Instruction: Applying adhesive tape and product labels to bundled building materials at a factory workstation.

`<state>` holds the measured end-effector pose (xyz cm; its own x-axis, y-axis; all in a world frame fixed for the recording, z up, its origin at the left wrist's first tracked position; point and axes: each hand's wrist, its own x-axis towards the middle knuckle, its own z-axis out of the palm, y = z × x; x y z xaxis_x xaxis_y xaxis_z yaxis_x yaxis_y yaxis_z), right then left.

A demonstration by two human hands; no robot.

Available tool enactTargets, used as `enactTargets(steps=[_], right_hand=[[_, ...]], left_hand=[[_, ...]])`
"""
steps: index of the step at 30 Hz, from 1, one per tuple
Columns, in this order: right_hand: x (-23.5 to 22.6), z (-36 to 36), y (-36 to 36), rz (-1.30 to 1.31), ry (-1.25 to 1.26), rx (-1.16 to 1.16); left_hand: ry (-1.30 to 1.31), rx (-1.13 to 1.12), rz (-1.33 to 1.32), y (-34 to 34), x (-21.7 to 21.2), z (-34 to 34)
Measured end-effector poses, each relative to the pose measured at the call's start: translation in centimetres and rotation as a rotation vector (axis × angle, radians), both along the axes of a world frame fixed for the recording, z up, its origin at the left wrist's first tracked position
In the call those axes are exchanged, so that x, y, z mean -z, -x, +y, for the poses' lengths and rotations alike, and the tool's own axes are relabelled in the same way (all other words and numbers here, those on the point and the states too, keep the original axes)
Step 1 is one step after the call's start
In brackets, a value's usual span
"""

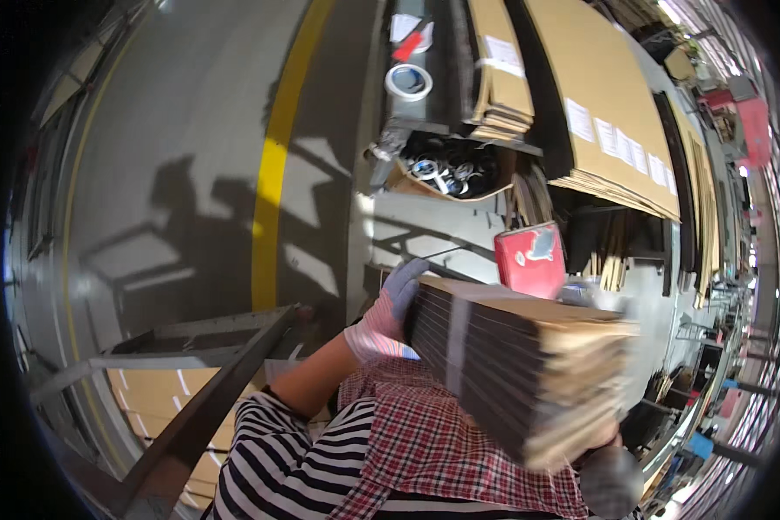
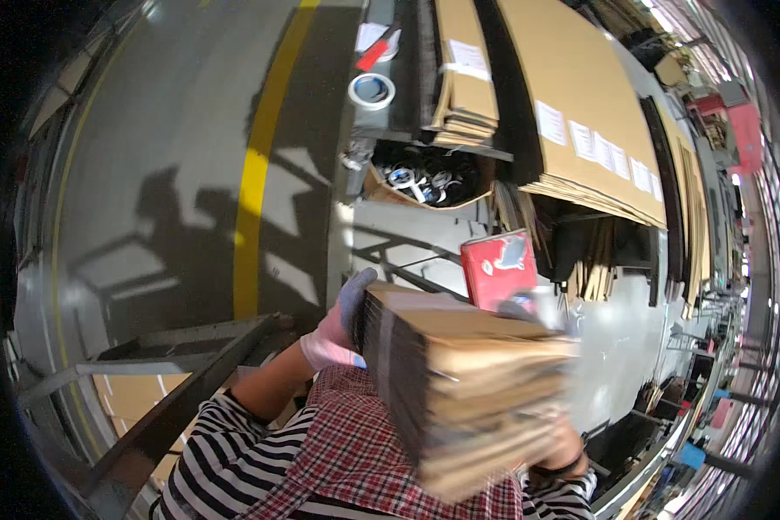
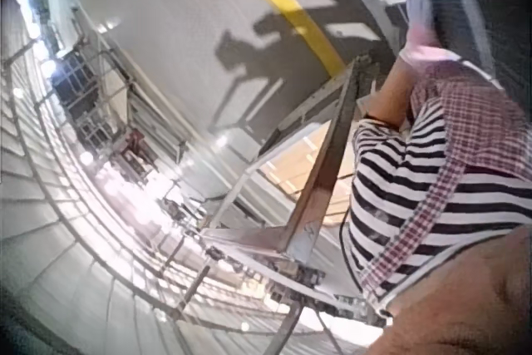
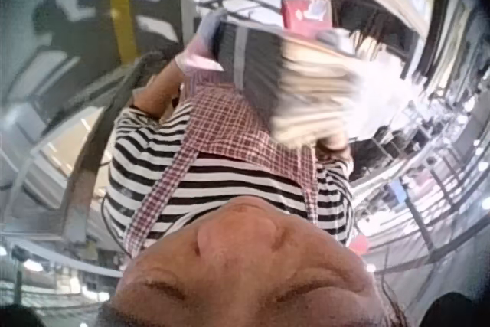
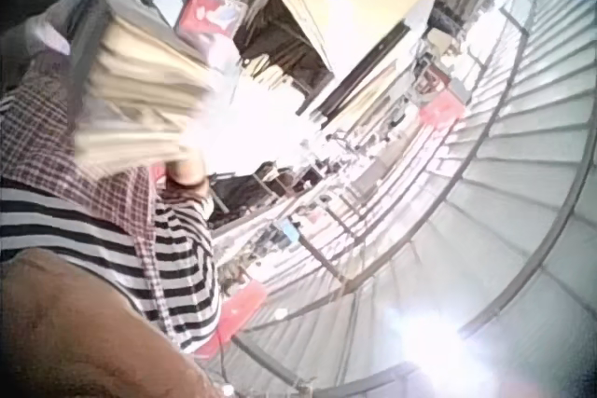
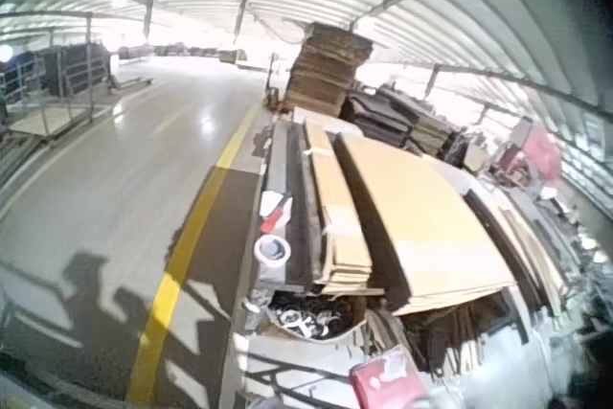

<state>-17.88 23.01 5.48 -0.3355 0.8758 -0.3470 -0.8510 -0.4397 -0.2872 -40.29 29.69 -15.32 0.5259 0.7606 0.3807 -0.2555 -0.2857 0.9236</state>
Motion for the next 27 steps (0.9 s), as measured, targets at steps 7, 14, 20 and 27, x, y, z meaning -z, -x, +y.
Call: enactTargets(steps=[7, 14, 20, 27], right_hand=[[-9.5, -16.3, -7.8, -0.589, -0.14, 1.015], [-8.6, -51.2, -22.3, -0.819, -0.048, 2.144], [9.2, -67.9, -23.8, -0.977, -0.883, 1.127], [29.9, -75.9, -10.5, -1.037, 0.421, 0.32]], left_hand=[[-0.688, -0.02, 0.232, -6.9, -2.5, -3.0], [-1.09, 0.112, 0.394, -19.5, -15.5, -10.5], [-1.462, 0.077, 0.39, -28.3, -13.9, -14.2], [-1.471, 0.183, 0.538, -28.8, 0.4, -18.9]])
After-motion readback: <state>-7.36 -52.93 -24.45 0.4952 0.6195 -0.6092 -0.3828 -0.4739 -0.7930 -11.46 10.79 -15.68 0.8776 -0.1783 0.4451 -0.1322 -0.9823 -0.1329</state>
